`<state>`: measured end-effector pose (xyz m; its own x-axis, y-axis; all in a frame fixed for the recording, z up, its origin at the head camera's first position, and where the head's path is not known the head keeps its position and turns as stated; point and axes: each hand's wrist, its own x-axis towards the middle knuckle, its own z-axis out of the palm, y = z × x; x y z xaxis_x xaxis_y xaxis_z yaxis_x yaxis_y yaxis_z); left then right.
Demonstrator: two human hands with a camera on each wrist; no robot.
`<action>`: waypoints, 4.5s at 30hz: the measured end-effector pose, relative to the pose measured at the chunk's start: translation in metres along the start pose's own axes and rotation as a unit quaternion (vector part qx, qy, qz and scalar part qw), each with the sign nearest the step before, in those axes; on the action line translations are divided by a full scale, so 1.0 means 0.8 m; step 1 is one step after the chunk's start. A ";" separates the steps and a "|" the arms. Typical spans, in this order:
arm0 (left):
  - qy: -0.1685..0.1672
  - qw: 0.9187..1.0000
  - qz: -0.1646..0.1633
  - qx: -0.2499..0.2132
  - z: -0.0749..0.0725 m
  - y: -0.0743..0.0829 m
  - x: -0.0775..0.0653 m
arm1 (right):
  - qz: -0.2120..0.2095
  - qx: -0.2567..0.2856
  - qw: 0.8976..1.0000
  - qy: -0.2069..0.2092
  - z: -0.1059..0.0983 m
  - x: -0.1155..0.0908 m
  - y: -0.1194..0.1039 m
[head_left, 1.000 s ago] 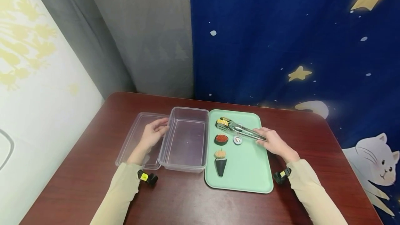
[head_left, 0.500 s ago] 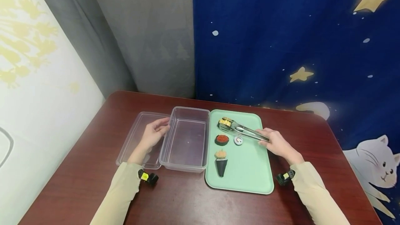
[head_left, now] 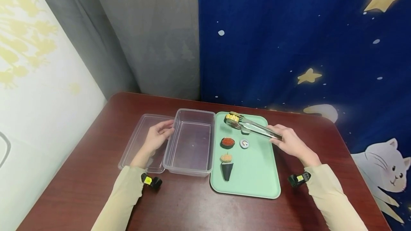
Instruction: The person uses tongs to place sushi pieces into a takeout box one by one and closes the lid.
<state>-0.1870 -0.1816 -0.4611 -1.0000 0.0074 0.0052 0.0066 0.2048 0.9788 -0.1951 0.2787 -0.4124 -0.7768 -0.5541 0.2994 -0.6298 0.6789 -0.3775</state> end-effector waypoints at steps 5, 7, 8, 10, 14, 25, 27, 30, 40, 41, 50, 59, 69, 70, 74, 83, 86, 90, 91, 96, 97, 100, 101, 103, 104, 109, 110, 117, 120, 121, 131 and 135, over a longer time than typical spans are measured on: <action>0.002 1.000 -0.002 -0.012 0.000 -0.001 0.002 | -0.016 -0.010 1.000 0.007 -0.012 0.010 -0.011; 0.001 1.000 -0.002 -0.013 0.000 -0.002 0.003 | -0.021 -0.011 1.000 0.006 -0.016 0.014 -0.015; 0.001 1.000 -0.002 -0.012 0.000 -0.002 0.003 | -0.023 -0.011 1.000 0.005 -0.018 0.016 -0.017; 0.000 1.000 0.000 -0.012 0.000 -0.002 0.003 | -0.031 -0.012 0.999 0.003 -0.019 0.022 -0.021; -0.003 1.000 0.004 -0.009 -0.001 -0.003 0.003 | -0.058 -0.015 0.998 0.006 -0.019 0.034 -0.028; 0.000 1.000 0.005 -0.006 -0.002 -0.003 0.003 | -0.069 0.017 0.997 -0.037 -0.001 0.073 -0.054; -0.001 1.000 0.009 -0.004 -0.002 -0.002 0.003 | -0.068 0.026 0.996 -0.047 0.004 0.081 -0.058; 0.002 1.000 0.007 -0.008 -0.002 -0.002 0.003 | -0.072 0.033 0.995 -0.060 0.012 0.091 -0.063; -0.011 0.999 -0.008 -0.037 0.001 0.020 -0.006 | -0.081 0.052 0.990 -0.101 0.039 0.121 -0.072; -0.012 0.999 -0.009 -0.035 0.001 0.025 -0.008 | -0.080 0.053 0.990 -0.108 0.041 0.124 -0.073; -0.016 1.000 -0.011 -0.024 0.005 0.037 -0.012 | -0.086 0.036 0.985 -0.148 0.050 0.149 -0.084; -0.015 0.999 -0.010 -0.033 0.004 0.037 -0.012 | -0.078 -0.007 0.979 -0.188 0.052 0.170 -0.095; -0.015 0.999 -0.008 -0.037 0.003 0.036 -0.012 | -0.048 -0.038 0.970 -0.234 0.051 0.189 -0.108; -0.014 0.999 -0.008 -0.037 0.003 0.036 -0.012 | -0.046 -0.041 0.969 -0.238 0.051 0.191 -0.109; -0.012 0.999 -0.006 -0.032 0.003 0.038 -0.013 | -0.042 -0.048 0.966 -0.250 0.050 0.199 -0.115; -0.013 0.999 0.002 -0.033 0.001 0.033 -0.009 | -0.040 -0.076 0.959 -0.269 0.047 0.211 -0.124; -0.010 0.999 0.001 -0.040 0.000 0.021 -0.003 | -0.042 -0.085 0.958 -0.270 0.047 0.213 -0.127; -0.002 0.999 -0.004 -0.032 0.000 0.005 0.002 | -0.036 -0.085 0.958 -0.271 0.044 0.210 -0.127; -0.001 1.000 -0.003 -0.029 0.000 0.004 0.002 | -0.034 -0.085 0.959 -0.269 0.042 0.208 -0.126; 0.000 0.999 0.001 -0.032 0.002 0.001 0.001 | -0.036 -0.069 0.968 -0.239 0.030 0.189 -0.117; -0.001 0.999 0.001 -0.035 0.002 0.002 0.001 | -0.038 -0.060 0.971 -0.229 0.027 0.184 -0.115; -0.005 0.999 -0.001 -0.043 0.002 0.009 -0.002 | -0.040 -0.035 0.978 -0.201 0.017 0.168 -0.109; -0.007 0.999 -0.002 -0.041 0.002 0.015 -0.005 | -0.042 -0.028 0.980 -0.192 0.014 0.162 -0.107; -0.009 0.999 -0.005 -0.037 0.003 0.027 -0.010 | -0.044 -0.017 0.984 -0.171 0.010 0.149 -0.100; -0.010 0.999 -0.005 -0.036 0.003 0.032 -0.013 | -0.044 -0.014 0.986 -0.161 0.009 0.143 -0.097; -0.011 1.000 -0.006 -0.027 0.004 0.041 -0.018 | -0.039 -0.004 0.992 -0.120 0.001 0.112 -0.080; -0.011 1.000 -0.005 -0.029 0.004 0.040 -0.018 | -0.034 -0.002 0.993 -0.115 -0.001 0.107 -0.078; -0.012 1.000 -0.006 -0.026 0.004 0.037 -0.017 | -0.003 0.004 0.997 -0.081 -0.009 0.068 -0.050; -0.012 1.000 -0.007 -0.024 0.004 0.037 -0.018 | 0.008 0.002 0.998 -0.065 -0.013 0.048 -0.036; -0.012 1.000 -0.006 -0.024 0.005 0.037 -0.018 | 0.010 0.004 0.998 -0.061 -0.013 0.041 -0.032; -0.010 0.999 -0.002 -0.031 0.004 0.036 -0.018 | 0.033 -0.001 0.999 -0.015 -0.014 -0.017 0.011; -0.010 0.999 -0.003 -0.032 0.004 0.036 -0.018 | 0.046 -0.006 0.999 -0.015 -0.011 -0.030 0.023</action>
<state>-0.1725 -0.1728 -0.4335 -0.9997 0.0255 -0.0034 0.0002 0.1412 0.9900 -0.1878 0.3087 -0.4192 -0.8305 -0.5041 0.2370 -0.5565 0.7332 -0.3907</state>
